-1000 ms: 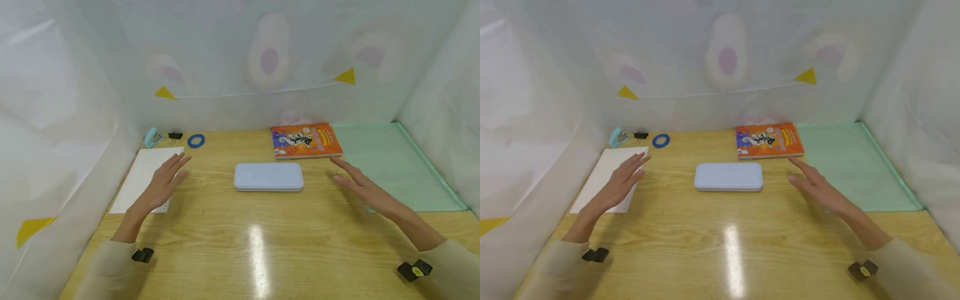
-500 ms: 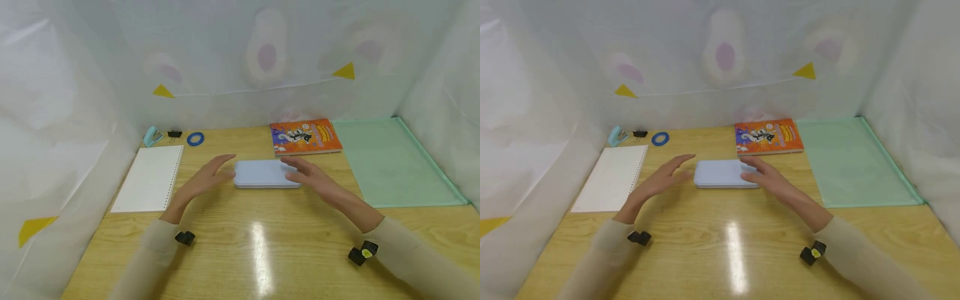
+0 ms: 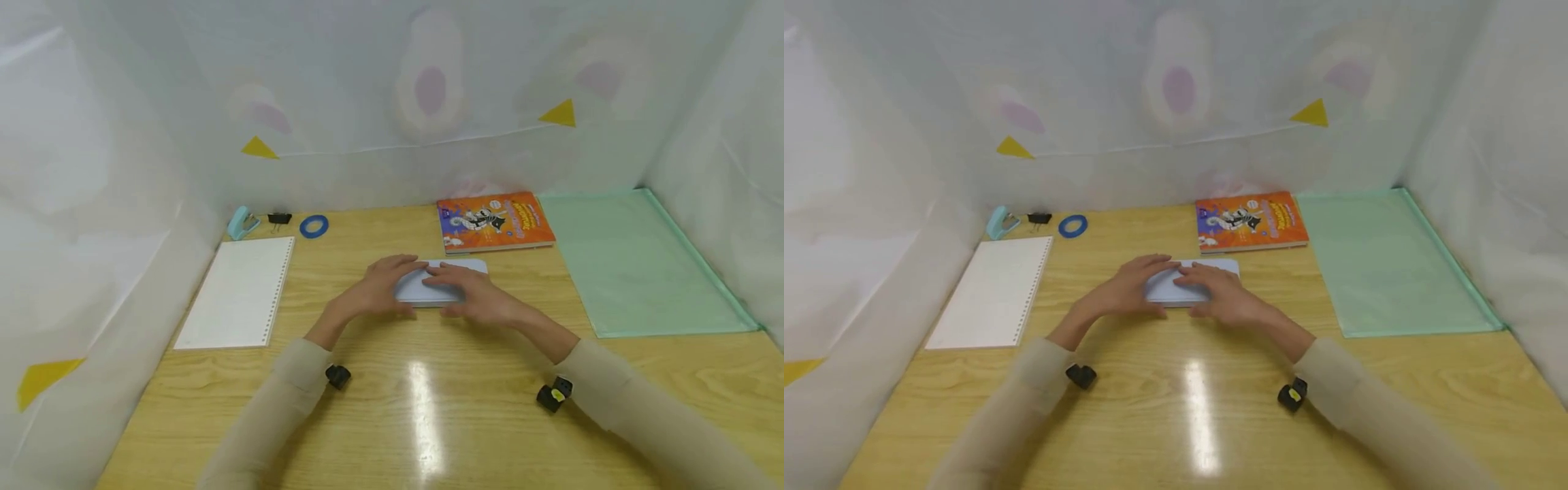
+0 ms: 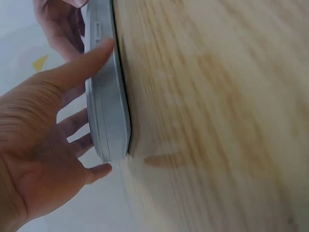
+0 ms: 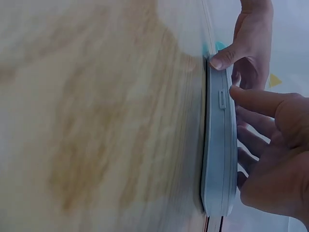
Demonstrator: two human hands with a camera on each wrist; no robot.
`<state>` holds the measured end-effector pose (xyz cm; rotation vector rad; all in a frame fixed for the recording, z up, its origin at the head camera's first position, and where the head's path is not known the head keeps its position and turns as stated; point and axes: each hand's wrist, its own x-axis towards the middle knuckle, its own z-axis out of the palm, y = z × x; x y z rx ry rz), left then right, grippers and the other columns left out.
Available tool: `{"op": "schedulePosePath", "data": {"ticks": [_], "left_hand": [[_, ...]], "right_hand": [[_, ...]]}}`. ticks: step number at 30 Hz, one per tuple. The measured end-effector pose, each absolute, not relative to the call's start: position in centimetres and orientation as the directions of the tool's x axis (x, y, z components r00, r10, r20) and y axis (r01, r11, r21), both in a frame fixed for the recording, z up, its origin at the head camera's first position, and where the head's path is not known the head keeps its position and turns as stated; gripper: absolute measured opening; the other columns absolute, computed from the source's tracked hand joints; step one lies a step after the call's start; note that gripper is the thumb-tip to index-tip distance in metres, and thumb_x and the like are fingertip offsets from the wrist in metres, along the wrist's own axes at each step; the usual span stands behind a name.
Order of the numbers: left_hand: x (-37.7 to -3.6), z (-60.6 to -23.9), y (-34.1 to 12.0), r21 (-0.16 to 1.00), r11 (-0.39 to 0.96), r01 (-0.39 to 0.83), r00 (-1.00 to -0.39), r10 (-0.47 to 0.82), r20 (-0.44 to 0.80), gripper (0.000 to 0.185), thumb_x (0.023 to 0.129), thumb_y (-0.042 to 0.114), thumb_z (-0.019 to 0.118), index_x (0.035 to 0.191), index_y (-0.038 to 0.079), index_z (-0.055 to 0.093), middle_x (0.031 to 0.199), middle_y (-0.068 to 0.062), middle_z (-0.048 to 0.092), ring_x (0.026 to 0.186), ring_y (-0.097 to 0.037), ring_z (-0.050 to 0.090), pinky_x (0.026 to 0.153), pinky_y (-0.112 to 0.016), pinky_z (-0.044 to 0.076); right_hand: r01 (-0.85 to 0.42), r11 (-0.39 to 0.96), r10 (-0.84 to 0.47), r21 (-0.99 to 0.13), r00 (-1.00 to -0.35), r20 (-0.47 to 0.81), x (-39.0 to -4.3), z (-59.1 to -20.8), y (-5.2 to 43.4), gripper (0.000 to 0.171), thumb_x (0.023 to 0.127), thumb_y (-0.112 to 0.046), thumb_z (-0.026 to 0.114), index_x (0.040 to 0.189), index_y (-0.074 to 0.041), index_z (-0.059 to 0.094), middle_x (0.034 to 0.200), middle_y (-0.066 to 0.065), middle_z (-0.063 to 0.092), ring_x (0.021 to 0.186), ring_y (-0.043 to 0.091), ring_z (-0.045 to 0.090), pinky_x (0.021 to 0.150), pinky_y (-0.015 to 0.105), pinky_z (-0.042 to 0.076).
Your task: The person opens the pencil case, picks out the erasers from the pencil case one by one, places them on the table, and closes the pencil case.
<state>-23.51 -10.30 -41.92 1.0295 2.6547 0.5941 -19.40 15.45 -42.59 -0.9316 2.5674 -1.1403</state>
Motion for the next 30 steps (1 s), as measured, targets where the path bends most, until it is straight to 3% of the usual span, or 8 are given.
{"op": "schedulePosePath", "data": {"ticks": [3,10,20,30], "left_hand": [[-23.7,-42.0,-10.2,0.434,0.681,0.589,-0.731,0.678,-0.072,0.091,0.085,0.034,0.088,0.161,0.021,0.040,0.165,-0.008,0.035,0.152,-0.035,0.029,0.121,-0.057,0.025],[-24.2,-41.7,-10.4,0.446,0.674,0.589,-0.723,0.686,-0.082,0.089,0.084,0.033,0.089,0.159,0.017,0.044,0.163,-0.009,0.040,0.151,-0.031,0.033,0.121,-0.047,0.030],[-25.6,-41.0,-10.8,0.483,0.684,0.546,-0.713,0.683,-0.161,0.088,0.084,0.044,0.086,0.158,0.020,0.045,0.162,-0.006,0.044,0.149,-0.030,0.039,0.120,-0.047,0.031],[-26.6,-41.5,-11.4,0.590,0.641,0.492,-0.711,0.686,-0.152,0.074,0.090,0.054,0.078,0.154,0.026,0.053,0.156,0.002,0.051,0.138,-0.019,0.050,0.111,-0.039,0.042]], "right_hand": [[-0.558,0.537,-0.641,-0.632,-0.758,0.125,-19.8,-42.5,15.6,0.061,0.087,-0.003,0.081,0.145,-0.008,0.061,0.159,0.017,0.045,0.149,0.044,0.035,0.117,0.068,0.022],[-0.598,0.572,-0.651,-0.561,-0.748,0.133,-20.5,-42.7,16.1,0.062,0.085,-0.004,0.082,0.143,-0.015,0.064,0.157,0.012,0.050,0.146,0.041,0.040,0.107,0.075,0.025],[-0.597,0.464,-0.662,-0.654,-0.725,0.192,-21.7,-42.8,16.9,0.049,0.089,-0.008,0.082,0.136,-0.009,0.069,0.151,0.014,0.056,0.143,0.037,0.047,0.117,0.054,0.035],[-0.635,0.551,-0.641,-0.542,-0.738,0.213,-22.1,-42.2,16.7,0.045,0.091,-0.017,0.082,0.135,-0.013,0.071,0.140,0.015,0.065,0.130,0.038,0.059,0.105,0.054,0.047]]}}
